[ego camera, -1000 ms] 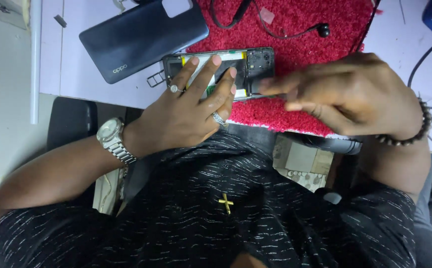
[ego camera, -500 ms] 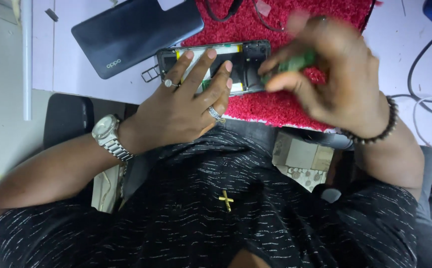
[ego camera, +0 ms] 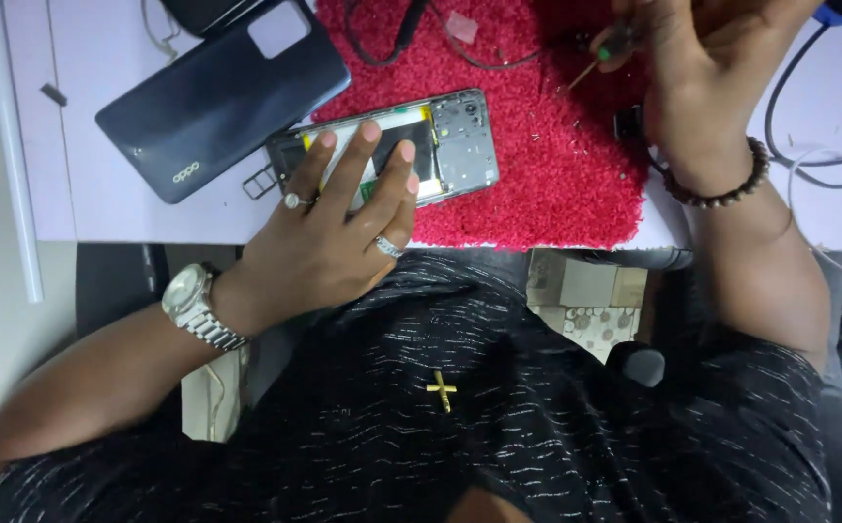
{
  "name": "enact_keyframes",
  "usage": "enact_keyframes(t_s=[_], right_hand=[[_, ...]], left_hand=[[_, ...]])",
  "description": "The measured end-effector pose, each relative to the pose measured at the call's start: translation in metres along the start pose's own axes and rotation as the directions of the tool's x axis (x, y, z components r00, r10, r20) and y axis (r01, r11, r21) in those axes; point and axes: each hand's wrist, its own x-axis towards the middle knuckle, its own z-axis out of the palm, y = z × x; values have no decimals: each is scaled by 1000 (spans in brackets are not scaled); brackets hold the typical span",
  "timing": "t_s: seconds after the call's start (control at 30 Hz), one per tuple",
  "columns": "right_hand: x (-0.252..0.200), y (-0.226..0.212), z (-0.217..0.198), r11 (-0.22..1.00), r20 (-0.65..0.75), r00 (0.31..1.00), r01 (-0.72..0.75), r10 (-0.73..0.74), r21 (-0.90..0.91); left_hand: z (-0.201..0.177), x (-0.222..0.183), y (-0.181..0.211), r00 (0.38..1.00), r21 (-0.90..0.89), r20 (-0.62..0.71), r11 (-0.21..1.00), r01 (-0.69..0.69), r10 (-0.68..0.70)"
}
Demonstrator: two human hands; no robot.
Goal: Repairing the internal chassis and components of a smartphone using a precision screwdriver and then testing the screen.
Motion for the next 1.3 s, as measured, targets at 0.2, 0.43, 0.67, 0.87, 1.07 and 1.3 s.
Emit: enact_keyframes(t_s=[0.2,0.43,0.67,0.87,1.07,1.3], right_hand=[[0,-4,0,983,-103,994,16,-35,-185],[6,5,2,995,-92,995,19,-28,-98],[9,0,4,991,-45,999,-5,-1,-132],[3,1,2,999,-79,996,25,-27,-31],[-3,-4,17,998,-221,975,29,-17,53],[18,-26,60,991,-186,974,134,-128,23]], left_hand=[[-1,-1,-2,998,-60,57,998,-12,16],[-2,1,0,998,-41,68,999,0,3],[-1,-2,1,997,-51,79,999,-3,7],[-1,-1,0,998,-44,68,999,-2,4],[-3,-2,-2,997,0,69,1000,-23,23],[1,-3,1,1000,55,26,998,-5,3]])
